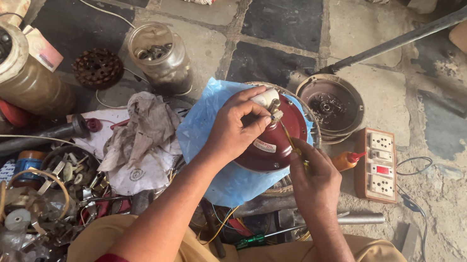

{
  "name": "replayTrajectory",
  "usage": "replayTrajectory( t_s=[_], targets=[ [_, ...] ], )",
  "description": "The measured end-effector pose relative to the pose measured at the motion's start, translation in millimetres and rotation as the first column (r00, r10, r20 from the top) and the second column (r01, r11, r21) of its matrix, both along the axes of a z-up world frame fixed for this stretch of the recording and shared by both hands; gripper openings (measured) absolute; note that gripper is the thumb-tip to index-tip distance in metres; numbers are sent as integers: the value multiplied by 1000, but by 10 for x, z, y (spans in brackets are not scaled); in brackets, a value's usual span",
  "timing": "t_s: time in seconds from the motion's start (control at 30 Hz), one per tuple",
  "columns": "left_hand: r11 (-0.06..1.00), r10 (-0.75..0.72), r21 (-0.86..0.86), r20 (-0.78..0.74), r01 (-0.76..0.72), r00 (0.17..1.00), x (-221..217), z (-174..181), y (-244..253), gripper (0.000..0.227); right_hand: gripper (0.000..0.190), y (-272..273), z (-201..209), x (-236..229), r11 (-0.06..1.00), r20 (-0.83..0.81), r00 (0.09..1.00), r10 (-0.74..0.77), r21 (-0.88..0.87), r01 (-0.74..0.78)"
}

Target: The person works on a ceiling fan motor by hand and with a screwdriver, connecting wires to the terminal block and fitting the capacitor housing.

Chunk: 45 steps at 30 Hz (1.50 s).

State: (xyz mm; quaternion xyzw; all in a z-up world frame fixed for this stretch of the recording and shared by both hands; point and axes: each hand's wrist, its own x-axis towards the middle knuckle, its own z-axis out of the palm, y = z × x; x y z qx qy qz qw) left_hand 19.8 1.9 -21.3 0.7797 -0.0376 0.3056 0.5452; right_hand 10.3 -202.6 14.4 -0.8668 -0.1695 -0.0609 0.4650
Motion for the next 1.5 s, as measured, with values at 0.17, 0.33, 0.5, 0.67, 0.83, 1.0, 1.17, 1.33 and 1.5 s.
replayTrajectory(
  t_s=[0.17,0.33,0.5,0.67,0.83,1.0,1.17,1.33,1.5],
  targets=[
    [1000,1,-9,3,-1,1000,19,-20,7,8,31,36,-13,-7,1000,-16,1000,-11,15,11],
    [1000,2,-11,4,-2,1000,17,-25,17,8,30,65,35,-34,999,-56,998,-32,-9,32],
    [1000,7,4,15,-7,1000,13,-23,13,8,30,54,34,-53,1000,37,999,3,6,-3],
    [1000,7,-4,10,-7,1000,8,-3,4,8,31,58,30,-47,1000,2,1000,-12,-6,12],
    [1000,2,-22,0,-2,1000,-3,12,6,8,31,62,37,-50,999,-29,999,-20,-28,19],
    [1000,6,-6,4,-6,1000,6,3,11,8,31,59,36,-35,999,60,998,28,14,-29],
    [1000,5,-8,-3,-5,1000,14,-6,15,8,31,48,142,43,998,-120,993,11,-56,-18],
    [1000,-1,-9,-11,1,1000,19,-3,30,9,29,-20,273,294,996,-510,858,58,89,-14],
    [1000,-13,-15,-19,13,1000,17,-10,45,9,32,4,227,371,977,-634,767,100,210,46]
  ],
)
